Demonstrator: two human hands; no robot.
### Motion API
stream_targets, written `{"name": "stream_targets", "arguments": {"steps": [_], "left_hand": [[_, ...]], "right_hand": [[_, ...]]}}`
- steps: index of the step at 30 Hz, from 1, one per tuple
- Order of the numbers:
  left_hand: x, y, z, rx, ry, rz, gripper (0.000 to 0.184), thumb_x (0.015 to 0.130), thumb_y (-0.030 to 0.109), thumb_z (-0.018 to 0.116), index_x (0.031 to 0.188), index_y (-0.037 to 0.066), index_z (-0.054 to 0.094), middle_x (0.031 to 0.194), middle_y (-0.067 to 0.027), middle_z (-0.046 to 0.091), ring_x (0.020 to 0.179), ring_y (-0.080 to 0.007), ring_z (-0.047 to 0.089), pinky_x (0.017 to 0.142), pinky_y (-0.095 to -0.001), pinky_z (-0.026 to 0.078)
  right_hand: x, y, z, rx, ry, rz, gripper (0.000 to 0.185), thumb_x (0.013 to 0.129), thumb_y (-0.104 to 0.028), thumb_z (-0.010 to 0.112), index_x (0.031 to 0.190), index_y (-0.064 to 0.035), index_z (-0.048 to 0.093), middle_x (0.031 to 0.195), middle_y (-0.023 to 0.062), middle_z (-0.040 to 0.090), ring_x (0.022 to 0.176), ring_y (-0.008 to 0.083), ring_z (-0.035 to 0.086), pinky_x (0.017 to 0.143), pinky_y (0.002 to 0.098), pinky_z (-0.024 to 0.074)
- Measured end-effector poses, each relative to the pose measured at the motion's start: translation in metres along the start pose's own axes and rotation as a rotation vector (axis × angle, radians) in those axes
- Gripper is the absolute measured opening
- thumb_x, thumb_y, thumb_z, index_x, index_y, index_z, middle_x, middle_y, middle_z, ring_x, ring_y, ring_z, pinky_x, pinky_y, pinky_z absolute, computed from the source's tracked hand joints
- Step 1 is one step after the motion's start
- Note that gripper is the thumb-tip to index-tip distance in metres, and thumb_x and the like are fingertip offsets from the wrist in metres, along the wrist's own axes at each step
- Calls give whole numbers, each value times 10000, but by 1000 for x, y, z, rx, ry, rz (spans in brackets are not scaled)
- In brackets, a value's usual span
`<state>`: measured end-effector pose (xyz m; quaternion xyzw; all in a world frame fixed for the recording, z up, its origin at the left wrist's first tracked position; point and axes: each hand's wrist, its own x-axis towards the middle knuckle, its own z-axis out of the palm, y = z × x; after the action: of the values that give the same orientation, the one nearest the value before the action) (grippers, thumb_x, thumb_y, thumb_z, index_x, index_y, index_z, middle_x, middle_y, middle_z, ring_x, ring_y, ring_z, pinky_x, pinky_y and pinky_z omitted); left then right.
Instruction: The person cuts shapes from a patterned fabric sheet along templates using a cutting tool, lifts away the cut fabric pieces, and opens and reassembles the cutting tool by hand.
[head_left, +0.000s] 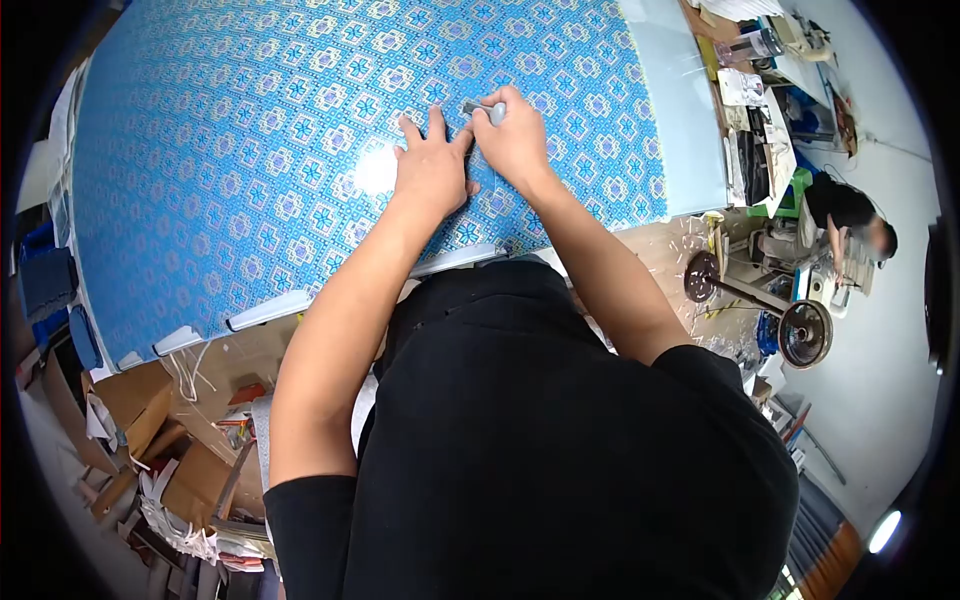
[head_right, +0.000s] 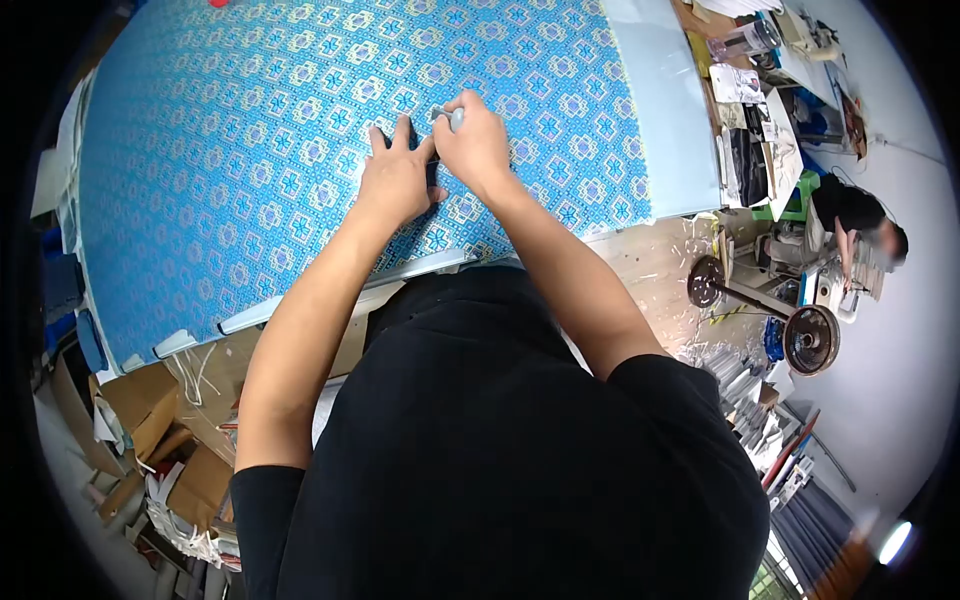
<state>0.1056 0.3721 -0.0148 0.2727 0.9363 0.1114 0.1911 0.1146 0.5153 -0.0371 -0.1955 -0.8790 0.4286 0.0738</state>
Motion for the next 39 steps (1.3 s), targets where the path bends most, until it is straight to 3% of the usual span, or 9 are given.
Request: {"name": "stream_targets", "arguments": {"steps": [7,13,20,24,27,32,35,36,39], "left_hand": [[-1,-4,0,17,-16,28,931,790,389,877,1586,244,416,1642,-257,273,1445,-646,247,1032,-708,485],[0,-6,4,40,-33,51,978,812,389,859,1627,219,345,1647,-269,258,1444,-652,239,1036,-711,477],[1,-7,6,33,2,45,982,808,391,861,1626,213,349,1635,-274,285,1439,-650,252,1012,-701,499],[-2,-4,2,34,3,30,975,805,393,862,1620,222,355,1635,-268,293,1435,-650,261,1013,-695,502],[-2,-2,2,52,-8,11,1001,777,409,882,1595,137,373,1619,-279,310,1458,-610,271,1031,-655,512],[-2,-8,20,-145,193,-87,1049,656,361,966,1475,-37,447,1577,-328,336,1477,-522,319,1178,-609,368],[-9,20,-10,-13,39,-354,1074,646,385,974,1549,145,444,1619,-332,244,1480,-603,247,1154,-722,305],[-7,20,-7,-4,32,-407,1015,669,393,962,1538,251,456,1617,-335,226,1471,-646,189,1058,-805,353],[-5,23,-7,-146,-2,-487,1026,655,345,976,1540,288,460,1624,-330,207,1458,-658,207,1058,-791,383]], "right_hand": [[-11,-18,15,-146,139,71,278,903,-198,682,1079,8,622,907,274,730,866,461,717,782,534,564],[-11,-12,32,-99,250,46,286,909,-210,714,1073,8,628,915,258,730,843,436,725,741,498,564],[-9,-15,28,-93,208,51,277,926,-205,708,1081,8,623,909,255,731,835,427,728,728,488,564],[-8,-7,23,-75,157,-10,272,942,-187,688,1107,5,589,905,262,727,839,453,716,750,526,561],[1,6,12,-48,73,-61,260,938,-193,711,1097,-18,603,920,246,733,843,438,719,740,510,562],[36,16,-31,-68,-308,-169,243,930,-171,754,1126,-72,649,1009,159,749,919,343,728,784,428,557],[65,16,-43,-115,-479,-280,224,932,-169,755,1114,-80,660,1016,145,747,946,332,721,791,411,550],[74,12,-47,-167,-574,-309,217,932,-168,755,1106,-77,661,1013,144,746,952,330,719,789,409,548],[100,14,-45,-195,-675,-478,209,931,-172,757,1085,-72,656,999,140,743,929,326,720,777,413,546]]}}
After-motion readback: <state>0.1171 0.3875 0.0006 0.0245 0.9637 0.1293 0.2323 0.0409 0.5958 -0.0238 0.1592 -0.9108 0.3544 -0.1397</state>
